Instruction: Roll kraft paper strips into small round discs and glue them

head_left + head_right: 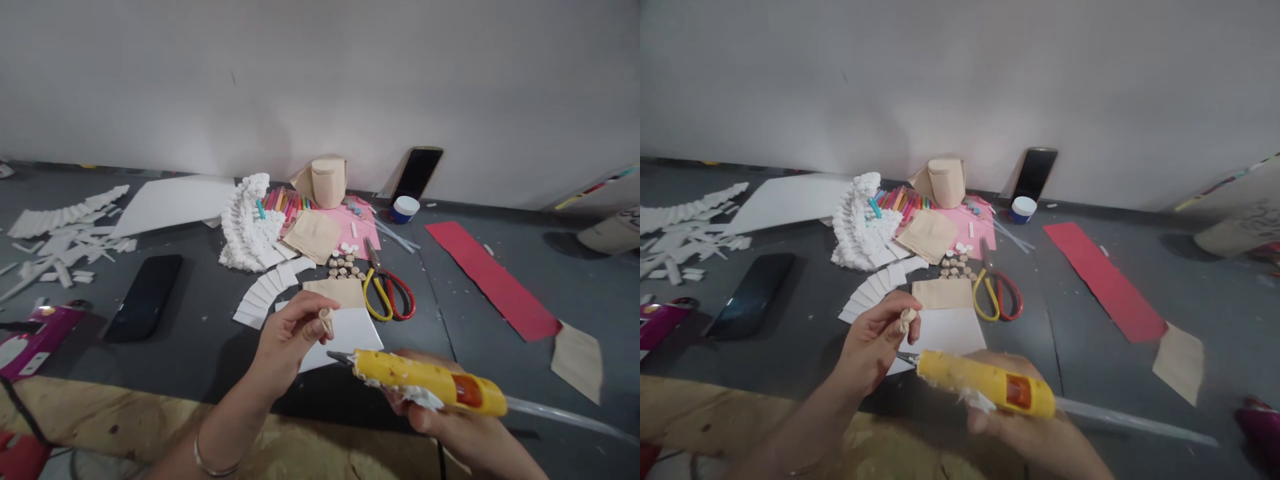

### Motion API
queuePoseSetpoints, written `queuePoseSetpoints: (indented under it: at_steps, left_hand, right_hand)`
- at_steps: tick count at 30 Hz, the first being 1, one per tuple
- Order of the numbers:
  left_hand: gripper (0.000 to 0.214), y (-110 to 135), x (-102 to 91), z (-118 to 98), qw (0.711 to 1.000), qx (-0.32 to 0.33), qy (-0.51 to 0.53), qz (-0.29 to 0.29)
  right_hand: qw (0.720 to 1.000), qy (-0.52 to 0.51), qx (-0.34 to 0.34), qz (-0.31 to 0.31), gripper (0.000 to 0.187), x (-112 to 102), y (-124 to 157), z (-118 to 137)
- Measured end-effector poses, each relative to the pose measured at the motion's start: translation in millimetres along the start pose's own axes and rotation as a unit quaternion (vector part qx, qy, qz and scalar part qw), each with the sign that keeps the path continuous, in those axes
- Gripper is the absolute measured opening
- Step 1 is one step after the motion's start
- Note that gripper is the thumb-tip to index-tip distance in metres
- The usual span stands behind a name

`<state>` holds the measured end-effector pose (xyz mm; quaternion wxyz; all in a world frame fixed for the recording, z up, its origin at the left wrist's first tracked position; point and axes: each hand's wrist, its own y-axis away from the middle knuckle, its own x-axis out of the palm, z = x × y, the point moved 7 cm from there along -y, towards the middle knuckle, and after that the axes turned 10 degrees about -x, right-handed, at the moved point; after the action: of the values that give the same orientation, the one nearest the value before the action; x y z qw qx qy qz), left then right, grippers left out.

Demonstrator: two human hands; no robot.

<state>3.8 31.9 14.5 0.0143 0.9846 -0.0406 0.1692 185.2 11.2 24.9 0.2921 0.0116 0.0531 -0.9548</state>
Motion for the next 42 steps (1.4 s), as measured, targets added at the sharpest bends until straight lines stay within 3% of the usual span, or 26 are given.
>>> queuePoseSetpoints:
  at_steps: [3, 7, 11, 13, 16, 20, 23, 32, 42]
  left_hand:
    - [0.019, -2, -2.5, 0, 0.999, 0.001, -0.026, -0.027]
    - [0.020, -3, -2.6, -3, 0.996, 0.001, -0.078, -0.052]
    - [0.018, 1, 0.4, -11, 0.986, 0.044, -0.147, -0.056]
    - [0.019, 4, 1.2, -14, 0.980, 0.070, -0.178, -0.058]
    - [0.020, 4, 1.5, -11, 0.987, 0.069, -0.142, -0.036]
    - [0.021, 1, 0.2, -1, 0.997, 0.030, -0.067, -0.021]
    - [0.020, 0, -0.3, -1, 0.996, 0.040, -0.076, -0.032]
    - [0.020, 2, 1.8, -8, 0.986, 0.067, -0.150, -0.030]
    - [0.019, 1, 2.4, -14, 0.978, 0.074, -0.187, -0.053]
  right_hand:
    - [0.999, -0.040, 0.010, -0.017, 0.051, -6, 6, -6]
    - [0.987, -0.039, 0.022, -0.155, 0.051, -38, 9, -16]
    - [0.958, -0.048, 0.003, -0.282, 0.053, -77, 0, -18]
    - [0.954, -0.050, 0.008, -0.294, 0.057, -87, -4, -20]
    - [0.962, -0.052, 0.011, -0.267, 0.059, -86, -4, -23]
    - [0.989, -0.021, 0.009, -0.144, 0.053, -50, -1, -21]
    - [0.995, -0.003, 0.010, -0.096, 0.049, -29, -1, -17]
    - [0.987, 0.046, -0.022, -0.149, 0.037, -34, -1, -6]
    - [0.978, 0.145, 0.021, -0.151, 0.029, -39, 9, -17]
